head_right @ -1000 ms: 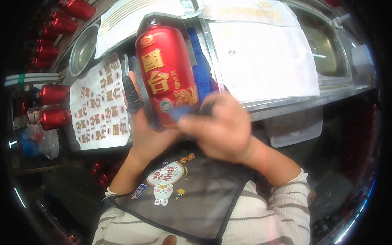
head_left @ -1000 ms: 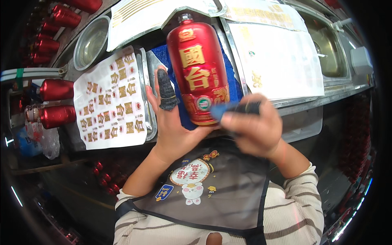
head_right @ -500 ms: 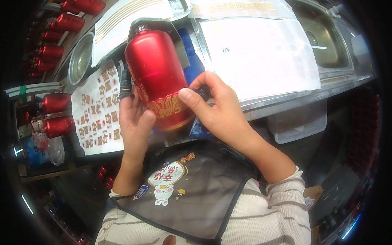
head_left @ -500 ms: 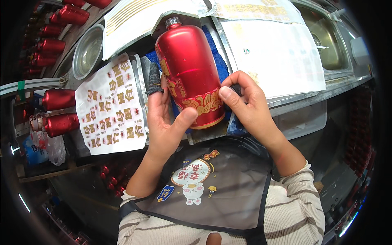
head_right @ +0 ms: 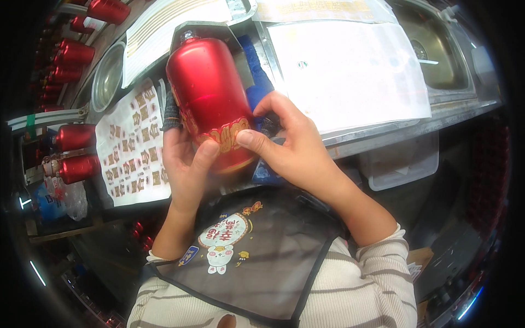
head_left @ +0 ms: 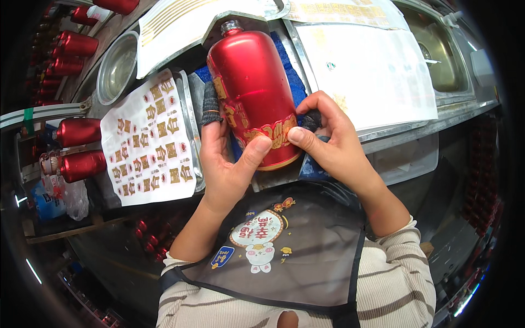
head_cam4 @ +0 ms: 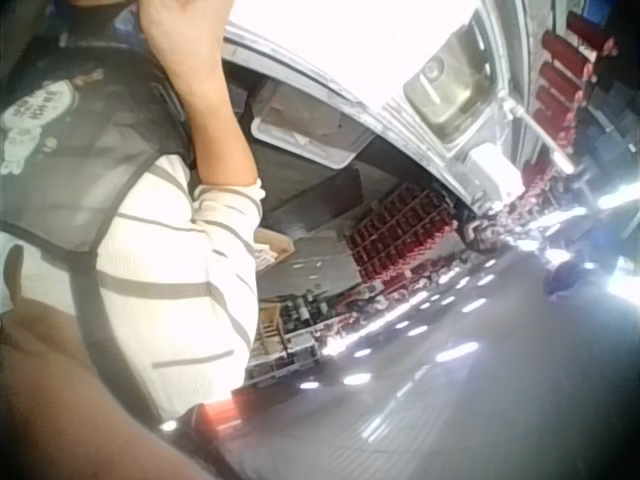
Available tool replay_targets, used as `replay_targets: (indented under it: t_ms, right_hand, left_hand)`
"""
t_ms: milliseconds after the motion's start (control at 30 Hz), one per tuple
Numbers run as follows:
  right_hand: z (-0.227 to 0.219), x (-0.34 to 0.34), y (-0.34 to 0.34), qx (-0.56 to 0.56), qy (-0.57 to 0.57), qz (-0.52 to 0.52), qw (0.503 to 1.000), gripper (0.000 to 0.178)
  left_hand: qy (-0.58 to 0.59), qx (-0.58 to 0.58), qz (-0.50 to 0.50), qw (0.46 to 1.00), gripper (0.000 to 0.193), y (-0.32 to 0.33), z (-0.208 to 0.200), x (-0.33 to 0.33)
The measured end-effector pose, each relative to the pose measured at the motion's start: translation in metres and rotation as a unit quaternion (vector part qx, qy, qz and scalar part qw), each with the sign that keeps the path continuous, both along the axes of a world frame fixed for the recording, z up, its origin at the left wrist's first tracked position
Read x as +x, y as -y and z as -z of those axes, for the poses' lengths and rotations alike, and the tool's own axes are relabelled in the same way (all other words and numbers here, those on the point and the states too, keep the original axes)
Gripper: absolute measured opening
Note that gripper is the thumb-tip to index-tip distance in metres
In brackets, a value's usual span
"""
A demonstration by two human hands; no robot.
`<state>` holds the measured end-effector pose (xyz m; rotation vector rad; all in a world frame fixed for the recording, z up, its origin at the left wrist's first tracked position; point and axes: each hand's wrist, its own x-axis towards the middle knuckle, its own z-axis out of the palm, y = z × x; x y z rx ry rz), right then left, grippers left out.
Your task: The person applies gold stickers to red cylindrical bottles. They peel each sticker from a sheet, align it on the bottle surface, and smooth it down with their fingers. The person handles multiple bottles one at a time, rotating them to apply labels to different sides.
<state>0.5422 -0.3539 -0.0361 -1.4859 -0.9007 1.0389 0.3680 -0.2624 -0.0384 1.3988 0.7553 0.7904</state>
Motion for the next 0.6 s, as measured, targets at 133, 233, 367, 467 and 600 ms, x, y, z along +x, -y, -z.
replay_targets:
  t_ms: [133,233,367,467,600]
  right_hand:
    - [0.014,0.0,-0.003,0.036,-0.053,0.002,0.998,0.024]
    - [0.013,0.003,-0.003,0.03,-0.114,-0.005,0.993,0.024]
    - [0.014,-0.002,-0.003,0.037,-0.08,0.002,0.996,0.022]
    - [0.016,-0.001,-0.004,0.031,-0.086,-0.003,0.996,0.022]
    - [0.018,-0.003,-0.005,0.04,-0.109,0.016,0.993,0.021]
  left_hand:
    - [0.005,0.01,0.008,1.0,0.053,-0.002,0.001,0.0]
    - [-0.002,0.021,0.013,1.0,0.057,-0.002,0.002,0.001]
    - [-0.001,0.02,0.018,1.0,0.056,-0.003,0.003,0.0]
    - [0.006,0.02,0.008,1.0,0.052,-0.002,0.003,0.001]
    - [-0.017,0.004,0.02,1.0,0.068,-0.005,0.004,-0.003]
